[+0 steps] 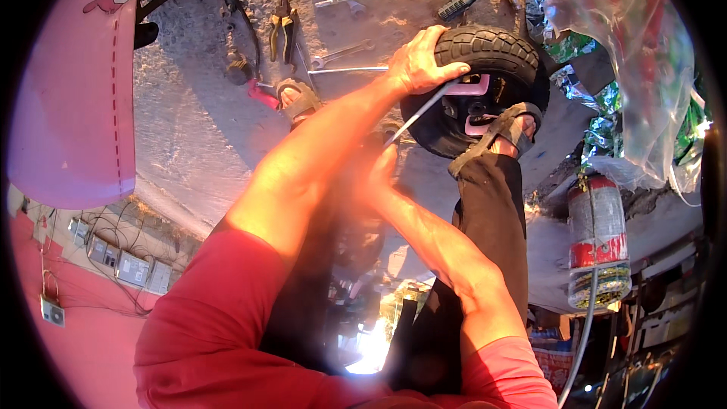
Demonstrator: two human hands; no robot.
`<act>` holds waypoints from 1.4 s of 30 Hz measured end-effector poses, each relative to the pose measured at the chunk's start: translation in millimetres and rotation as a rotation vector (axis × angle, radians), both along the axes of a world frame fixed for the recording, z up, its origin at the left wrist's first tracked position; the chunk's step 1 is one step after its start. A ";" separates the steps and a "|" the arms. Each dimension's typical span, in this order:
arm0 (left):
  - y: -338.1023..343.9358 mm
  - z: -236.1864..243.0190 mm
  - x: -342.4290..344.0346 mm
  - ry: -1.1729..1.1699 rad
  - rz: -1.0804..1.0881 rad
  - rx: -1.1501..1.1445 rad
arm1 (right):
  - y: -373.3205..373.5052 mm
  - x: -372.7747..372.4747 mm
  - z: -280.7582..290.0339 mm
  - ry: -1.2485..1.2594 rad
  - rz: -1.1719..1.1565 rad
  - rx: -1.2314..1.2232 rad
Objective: The person mounts a tire onto a rim by hand and uses a metal tool to pry the tire bead into place while holding the wheel.
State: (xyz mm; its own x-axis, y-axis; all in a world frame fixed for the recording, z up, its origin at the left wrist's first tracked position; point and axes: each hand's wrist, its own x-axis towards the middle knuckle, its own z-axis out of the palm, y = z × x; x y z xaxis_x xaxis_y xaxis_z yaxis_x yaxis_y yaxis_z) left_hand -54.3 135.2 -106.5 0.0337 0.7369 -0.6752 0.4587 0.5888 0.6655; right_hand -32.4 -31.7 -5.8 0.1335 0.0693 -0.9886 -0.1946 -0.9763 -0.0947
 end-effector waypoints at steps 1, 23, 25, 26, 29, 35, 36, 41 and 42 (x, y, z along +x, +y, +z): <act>5.2 3.2 2.6 -0.002 0.002 -0.074 | -4.7 -0.9 -15.6 0.116 -0.090 0.020; 13.0 -4.3 -0.7 -0.109 0.025 -0.159 | 167.7 274.2 70.7 0.187 1.128 0.091; 14.5 -3.2 -3.9 -0.111 0.017 -0.157 | 183.0 279.4 69.9 0.215 1.193 0.077; 14.6 -2.7 -5.4 -0.113 0.012 -0.155 | 200.5 276.7 76.8 0.255 1.205 -0.045; 20.8 4.9 -5.9 -0.121 -0.005 -0.188 | 204.8 294.7 60.0 0.295 1.392 0.069; 30.7 -1.1 -4.4 -0.204 -0.070 -0.202 | 196.3 313.2 23.1 0.422 1.402 0.242; 31.0 -3.1 -2.1 -0.237 -0.074 -0.219 | 198.2 313.9 20.1 0.444 1.386 0.168; 44.5 -11.4 -2.2 -0.231 -0.096 -0.214 | 204.8 317.5 0.1 0.371 1.382 0.296; 45.4 -4.2 -1.0 -0.203 -0.122 -0.222 | 205.9 317.6 -0.3 0.304 1.427 0.347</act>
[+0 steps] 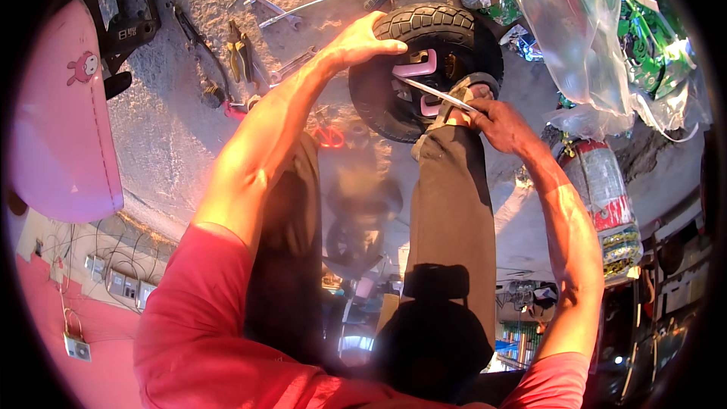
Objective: The person mounts a tire onto a rim by hand and uses a metal tool to pry the tire bead into place while holding the wheel.
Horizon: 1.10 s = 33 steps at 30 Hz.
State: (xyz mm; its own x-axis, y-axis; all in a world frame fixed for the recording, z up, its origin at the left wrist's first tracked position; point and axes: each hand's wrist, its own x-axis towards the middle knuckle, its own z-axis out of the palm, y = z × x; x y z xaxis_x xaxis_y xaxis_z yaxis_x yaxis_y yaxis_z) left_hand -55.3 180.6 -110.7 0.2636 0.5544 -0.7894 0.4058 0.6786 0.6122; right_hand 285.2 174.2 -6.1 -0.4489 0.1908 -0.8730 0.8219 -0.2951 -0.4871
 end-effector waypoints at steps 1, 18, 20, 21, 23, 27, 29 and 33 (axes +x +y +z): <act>1.8 4.3 1.1 0.025 -0.030 -0.004 | 3.8 -0.7 0.5 -0.018 0.027 0.081; 31.0 -10.5 4.3 -0.155 -0.031 -0.120 | 51.3 6.3 -69.0 0.009 0.110 0.128; 26.9 -17.2 1.2 -0.163 -0.013 -0.101 | 46.7 6.2 -76.6 0.017 0.101 0.146; 23.2 -15.1 3.0 -0.169 -0.002 -0.098 | 44.9 7.6 -76.8 0.027 0.122 0.147; 22.6 -13.5 2.3 -0.131 -0.007 -0.131 | 38.6 8.2 -78.3 0.046 0.134 0.154; 14.0 -19.7 4.3 -0.057 -0.024 -0.033 | 50.6 4.6 -71.1 0.035 0.090 0.167; 8.5 -29.3 1.1 -0.099 0.023 -0.053 | 54.3 -4.5 -64.4 -0.004 0.056 0.070; 26.0 -11.0 10.1 -0.132 -0.019 -0.123 | 40.3 -1.5 -67.6 -0.072 0.040 0.157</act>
